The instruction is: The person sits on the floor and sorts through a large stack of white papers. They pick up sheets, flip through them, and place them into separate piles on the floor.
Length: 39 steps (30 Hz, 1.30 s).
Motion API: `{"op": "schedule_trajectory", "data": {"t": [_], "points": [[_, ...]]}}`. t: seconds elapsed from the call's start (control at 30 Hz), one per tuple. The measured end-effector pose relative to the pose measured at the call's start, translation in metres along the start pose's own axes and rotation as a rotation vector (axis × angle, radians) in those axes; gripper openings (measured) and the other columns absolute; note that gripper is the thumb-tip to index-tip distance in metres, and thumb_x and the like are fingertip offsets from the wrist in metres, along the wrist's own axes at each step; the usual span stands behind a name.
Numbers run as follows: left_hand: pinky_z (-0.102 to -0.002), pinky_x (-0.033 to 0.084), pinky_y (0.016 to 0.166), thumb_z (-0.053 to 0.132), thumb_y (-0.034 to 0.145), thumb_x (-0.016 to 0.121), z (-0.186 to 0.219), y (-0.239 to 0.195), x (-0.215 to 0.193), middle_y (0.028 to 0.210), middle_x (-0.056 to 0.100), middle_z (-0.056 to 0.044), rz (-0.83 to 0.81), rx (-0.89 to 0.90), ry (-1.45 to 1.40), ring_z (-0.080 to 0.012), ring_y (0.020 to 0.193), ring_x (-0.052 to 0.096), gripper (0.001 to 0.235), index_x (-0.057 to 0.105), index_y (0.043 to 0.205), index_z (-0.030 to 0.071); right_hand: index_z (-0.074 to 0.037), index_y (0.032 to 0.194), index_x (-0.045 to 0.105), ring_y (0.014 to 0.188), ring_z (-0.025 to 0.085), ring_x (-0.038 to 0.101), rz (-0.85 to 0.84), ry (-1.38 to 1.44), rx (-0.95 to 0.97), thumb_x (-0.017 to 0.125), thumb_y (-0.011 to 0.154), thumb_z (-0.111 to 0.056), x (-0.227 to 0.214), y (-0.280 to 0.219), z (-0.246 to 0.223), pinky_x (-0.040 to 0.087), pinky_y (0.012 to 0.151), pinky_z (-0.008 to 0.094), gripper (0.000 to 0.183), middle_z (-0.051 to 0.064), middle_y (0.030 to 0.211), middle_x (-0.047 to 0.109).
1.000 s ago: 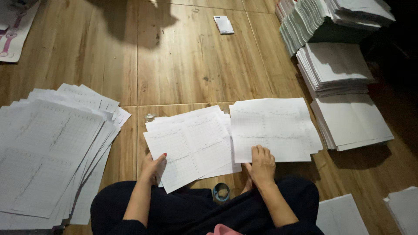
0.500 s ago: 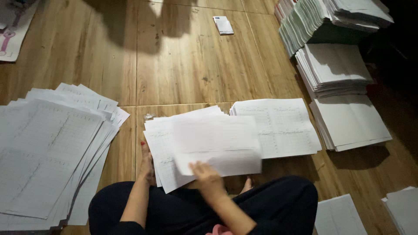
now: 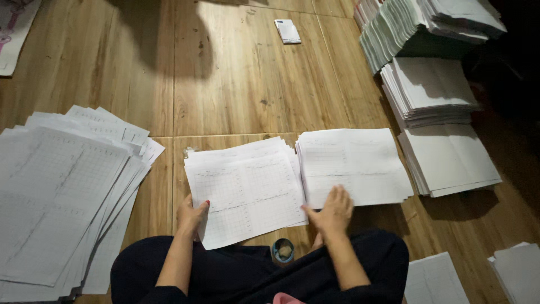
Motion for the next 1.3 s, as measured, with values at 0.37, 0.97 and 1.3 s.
{"op": "schedule_trajectory", "data": {"t": [0.37, 0.97, 1.3], "points": [[-0.038, 0.043, 0.068, 0.053, 0.083, 0.035, -0.01, 0.011, 0.001, 0.092, 0.067, -0.011, -0.016, -0.028, 0.131, -0.0274, 0.086, 0.062, 0.051, 0.064, 0.098, 0.015, -0.009, 0.113, 0.055, 0.094, 0.028, 0.059, 0.334, 0.415, -0.835, 0.059, 0.075, -0.022, -0.045, -0.114, -0.159, 0.048, 0.076, 0.036, 0.041, 0.012, 0.106, 0.06], [-0.038, 0.052, 0.068, 0.027, 0.06, 0.078, -0.032, 0.012, 0.012, 0.091, 0.067, -0.013, -0.009, -0.121, -0.1, -0.0313, 0.086, 0.064, 0.047, 0.066, 0.103, 0.013, 0.002, 0.13, 0.037, 0.131, 0.034, 0.024, -0.01, 0.047, -0.155, 0.068, 0.058, -0.059, -0.028, -0.014, -0.016, 0.023, 0.104, 0.05, 0.099, 0.02, 0.138, 0.03], [-0.043, 0.048, 0.068, 0.033, 0.066, 0.071, -0.03, 0.016, -0.006, 0.088, 0.065, -0.016, 0.104, -0.014, 0.002, -0.035, 0.087, 0.062, 0.038, 0.066, 0.096, 0.011, -0.019, 0.113, 0.058, 0.106, 0.027, 0.054, 0.218, 0.232, -0.596, 0.055, 0.071, -0.007, -0.017, -0.077, -0.119, 0.044, 0.088, 0.036, 0.043, 0.008, 0.109, 0.058]]}}
Point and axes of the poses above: each hand's wrist, its own y-axis towards the middle knuckle, its own x-axis out of the palm, z = x × y, the point moved 9 cm from there along y, towards the middle knuckle
